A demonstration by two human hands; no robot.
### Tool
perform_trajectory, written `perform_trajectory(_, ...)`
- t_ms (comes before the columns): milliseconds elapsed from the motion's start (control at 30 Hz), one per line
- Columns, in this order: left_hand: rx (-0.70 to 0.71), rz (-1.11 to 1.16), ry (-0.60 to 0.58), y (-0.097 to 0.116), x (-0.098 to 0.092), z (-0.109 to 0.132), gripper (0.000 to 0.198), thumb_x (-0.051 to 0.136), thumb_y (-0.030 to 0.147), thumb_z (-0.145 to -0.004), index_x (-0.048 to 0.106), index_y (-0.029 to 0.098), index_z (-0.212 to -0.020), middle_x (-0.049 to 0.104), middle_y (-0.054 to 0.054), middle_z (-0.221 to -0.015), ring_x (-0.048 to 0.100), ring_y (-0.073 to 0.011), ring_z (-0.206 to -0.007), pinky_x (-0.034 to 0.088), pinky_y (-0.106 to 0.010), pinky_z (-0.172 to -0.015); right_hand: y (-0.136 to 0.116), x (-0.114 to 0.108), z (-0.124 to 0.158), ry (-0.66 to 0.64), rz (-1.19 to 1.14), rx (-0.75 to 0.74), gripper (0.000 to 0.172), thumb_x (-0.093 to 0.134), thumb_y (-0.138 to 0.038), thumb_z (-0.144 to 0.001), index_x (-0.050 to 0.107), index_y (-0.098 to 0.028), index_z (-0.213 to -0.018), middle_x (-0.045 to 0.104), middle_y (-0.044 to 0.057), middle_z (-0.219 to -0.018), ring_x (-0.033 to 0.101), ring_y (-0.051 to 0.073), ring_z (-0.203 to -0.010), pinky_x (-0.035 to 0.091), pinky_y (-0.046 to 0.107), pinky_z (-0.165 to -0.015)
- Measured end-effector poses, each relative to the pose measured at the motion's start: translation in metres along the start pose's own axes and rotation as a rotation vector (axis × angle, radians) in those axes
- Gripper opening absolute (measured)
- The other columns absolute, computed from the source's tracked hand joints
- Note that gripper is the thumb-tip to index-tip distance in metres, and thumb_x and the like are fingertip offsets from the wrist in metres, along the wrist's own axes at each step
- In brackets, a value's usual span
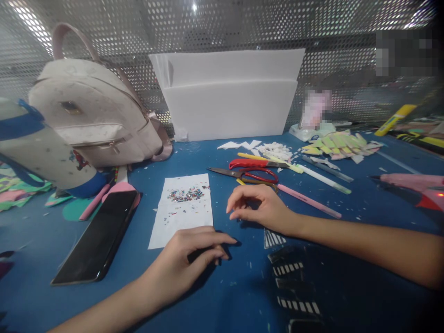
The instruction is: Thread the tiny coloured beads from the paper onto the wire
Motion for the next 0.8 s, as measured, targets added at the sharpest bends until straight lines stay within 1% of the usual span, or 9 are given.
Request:
perform_trajectory(167, -0.011, 0.029, -0.056, -0.002, 0.004, 0.0, 0.029, 0.047, 0.018, -0.094, 0.067, 0.021, -0.115, 0.07, -0.006, -0.085, 0.064, -0.0138, -0.073, 0.053, -0.027, -0.074, -0.001, 0.0, 0.001, -0.003, 0.007, -0.018, 0.011, 0.071, -0.025, -0.081, 0.066, -0.016, -0.079, 0.062, 0.0, -0.073, 0.055, 0.008, -0.061, 0.041, 0.022, -0.056)
perform_trajectory(333, -0.005, 0.024, -0.094, -0.002, 0.006, 0.0, 0.04, 0.045, 0.015, -0.093, 0.056, 0.025, -0.131, 0.069, -0.004, -0.085, 0.062, -0.0132, -0.073, 0.053, -0.026, -0.073, -0.002, -0.003, 0.001, 0.013, 0.006, -0.037, 0.011, 0.068, -0.026, -0.084, 0.066, -0.015, -0.08, 0.062, 0.0, -0.073, 0.054, 0.008, -0.061, 0.041, 0.022, -0.058)
perform_trajectory(400, -0.003, 0.012, -0.121, -0.001, 0.007, 0.001, 0.043, 0.044, 0.013, -0.093, 0.054, 0.026, -0.133, 0.069, -0.004, -0.086, 0.062, -0.0126, -0.073, 0.052, -0.025, -0.074, -0.003, -0.002, 0.0, 0.01, 0.005, -0.041, 0.013, 0.068, -0.027, -0.084, 0.066, -0.015, -0.08, 0.062, 0.0, -0.073, 0.054, 0.008, -0.061, 0.041, 0.022, -0.058)
perform_trajectory(533, -0.045, 0.04, -0.145, -0.002, 0.007, 0.001, 0.038, 0.044, 0.011, -0.092, 0.062, 0.023, -0.123, 0.07, -0.005, -0.086, 0.062, -0.013, -0.074, 0.052, -0.025, -0.073, -0.003, -0.001, 0.0, 0.002, 0.012, -0.04, 0.013, 0.068, -0.028, -0.084, 0.066, -0.015, -0.081, 0.062, 0.0, -0.074, 0.055, 0.008, -0.062, 0.043, 0.022, -0.059)
perform_trajectory(667, -0.123, 0.15, -0.112, -0.008, 0.006, -0.001, 0.027, 0.046, 0.016, -0.092, 0.069, 0.019, -0.107, 0.07, -0.006, -0.085, 0.062, -0.0131, -0.072, 0.053, -0.025, -0.07, -0.002, -0.001, 0.0, 0.003, 0.024, -0.033, 0.013, 0.067, -0.028, -0.084, 0.066, -0.016, -0.081, 0.063, 0.0, -0.076, 0.055, 0.008, -0.064, 0.044, 0.022, -0.061)
perform_trajectory(800, -0.159, 0.213, -0.086, -0.015, 0.005, -0.001, 0.019, 0.051, 0.02, -0.091, 0.07, 0.018, -0.094, 0.07, -0.006, -0.086, 0.063, -0.013, -0.073, 0.053, -0.025, -0.07, -0.001, -0.001, 0.0, -0.001, 0.035, -0.023, 0.011, 0.066, -0.027, -0.084, 0.066, -0.016, -0.08, 0.063, 0.0, -0.077, 0.055, 0.008, -0.065, 0.044, 0.021, -0.062)
Point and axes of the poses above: each hand's wrist, its own z-axis away from the middle knuckle, its own x-axis out of the palm, y = z × x, the point moved 10 cm from there along -z, towards the middle knuckle
